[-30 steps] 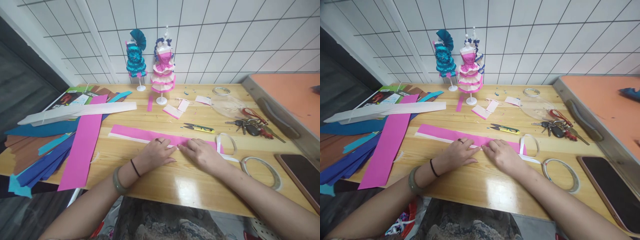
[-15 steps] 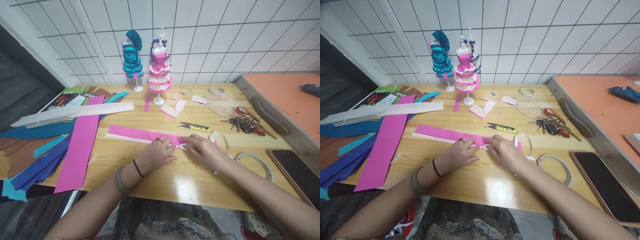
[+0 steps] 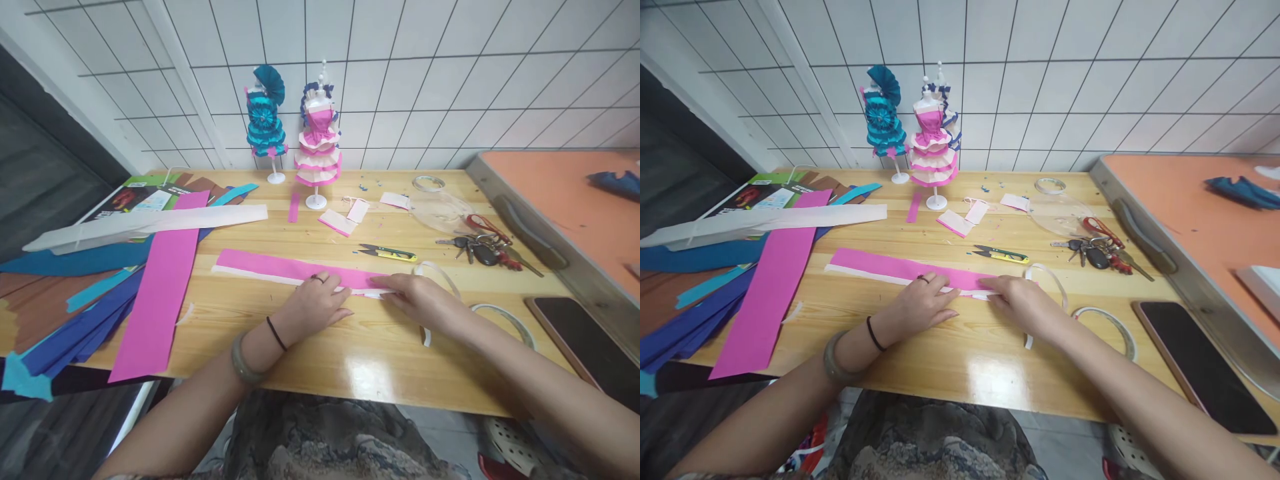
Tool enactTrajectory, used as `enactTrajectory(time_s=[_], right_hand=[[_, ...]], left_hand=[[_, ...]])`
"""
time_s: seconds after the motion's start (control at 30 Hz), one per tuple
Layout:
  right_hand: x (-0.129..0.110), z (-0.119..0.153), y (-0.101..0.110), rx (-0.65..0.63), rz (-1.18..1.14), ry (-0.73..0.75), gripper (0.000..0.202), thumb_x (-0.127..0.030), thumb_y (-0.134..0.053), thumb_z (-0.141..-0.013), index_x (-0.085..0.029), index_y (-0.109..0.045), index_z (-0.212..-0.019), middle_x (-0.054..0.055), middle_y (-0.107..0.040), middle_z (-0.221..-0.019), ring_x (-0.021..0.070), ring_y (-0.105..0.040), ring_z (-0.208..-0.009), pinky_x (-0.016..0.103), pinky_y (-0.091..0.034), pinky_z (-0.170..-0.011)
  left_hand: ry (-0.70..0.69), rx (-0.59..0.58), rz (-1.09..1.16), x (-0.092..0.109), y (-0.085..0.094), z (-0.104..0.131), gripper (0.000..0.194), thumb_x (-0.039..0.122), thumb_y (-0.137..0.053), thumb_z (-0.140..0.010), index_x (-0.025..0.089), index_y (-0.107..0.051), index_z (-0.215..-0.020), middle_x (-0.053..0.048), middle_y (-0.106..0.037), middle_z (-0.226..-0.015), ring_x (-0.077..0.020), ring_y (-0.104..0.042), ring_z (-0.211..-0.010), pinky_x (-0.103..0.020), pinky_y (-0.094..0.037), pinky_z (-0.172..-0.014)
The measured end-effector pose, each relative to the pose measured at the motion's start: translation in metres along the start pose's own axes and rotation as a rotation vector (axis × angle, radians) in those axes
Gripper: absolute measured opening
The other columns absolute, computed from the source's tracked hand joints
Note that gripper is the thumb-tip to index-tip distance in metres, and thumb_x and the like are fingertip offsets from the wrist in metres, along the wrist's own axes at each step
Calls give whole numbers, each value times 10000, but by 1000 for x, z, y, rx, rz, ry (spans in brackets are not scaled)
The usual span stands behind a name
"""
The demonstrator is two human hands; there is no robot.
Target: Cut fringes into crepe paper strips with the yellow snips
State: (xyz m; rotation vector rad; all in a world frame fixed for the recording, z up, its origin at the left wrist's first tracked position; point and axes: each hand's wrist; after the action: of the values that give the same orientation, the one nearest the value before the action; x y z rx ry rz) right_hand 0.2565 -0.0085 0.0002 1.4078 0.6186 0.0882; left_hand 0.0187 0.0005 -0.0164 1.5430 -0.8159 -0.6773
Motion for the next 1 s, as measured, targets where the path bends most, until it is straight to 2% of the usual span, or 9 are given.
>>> enactTrajectory(time_s=[0.27,0.43,0.67,1.0], right_hand=[[8,17,12,-49,-98,-54,401,-164,-449,-798,-195,-593,-1172,44,-625,-1159,224,-604,-1010,333,-480,-851],[17,25,15,-80,-135,-86,395,-190,-443,-803,-233,-599,-1163,28,-639,-1136,223,-615,-974,337,-482,-832],[28,41,22,-73,-152,-217,401,-238,-455,-801,-226,-590,-1178,43,-628,-1155,241,-599,-1012,361,-459,-871],[50,56,24,-59,-112,-258,405,-207,-473,-767,-219,-620,-1144,45,-632,-1148,259,-603,-1007,346,-480,-837]], left_hand=[[4,-12,-5,1,1,0,389,451,-382,-850,159,-509,-1074,-96,-476,-945,-235,-429,-891,-360,-400,-760],[11,-15,-7,1,1,-1,400,450,-368,-855,162,-497,-1100,-103,-477,-951,-235,-435,-896,-360,-405,-754],[0,-15,-13,0,-2,-1,409,439,-381,-854,163,-482,-1140,-115,-481,-992,-245,-439,-925,-371,-414,-758],[-1,-17,-30,1,-3,-1,397,426,-377,-861,163,-489,-1137,-117,-492,-978,-242,-451,-919,-371,-418,-752]])
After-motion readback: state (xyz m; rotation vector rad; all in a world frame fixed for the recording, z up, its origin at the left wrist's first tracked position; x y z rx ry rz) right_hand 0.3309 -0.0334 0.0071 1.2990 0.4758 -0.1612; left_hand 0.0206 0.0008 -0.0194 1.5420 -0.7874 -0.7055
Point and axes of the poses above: each hand's wrist, its own z-axis away from the middle knuckle, its own y-axis out of the back of the hand, x = y × z
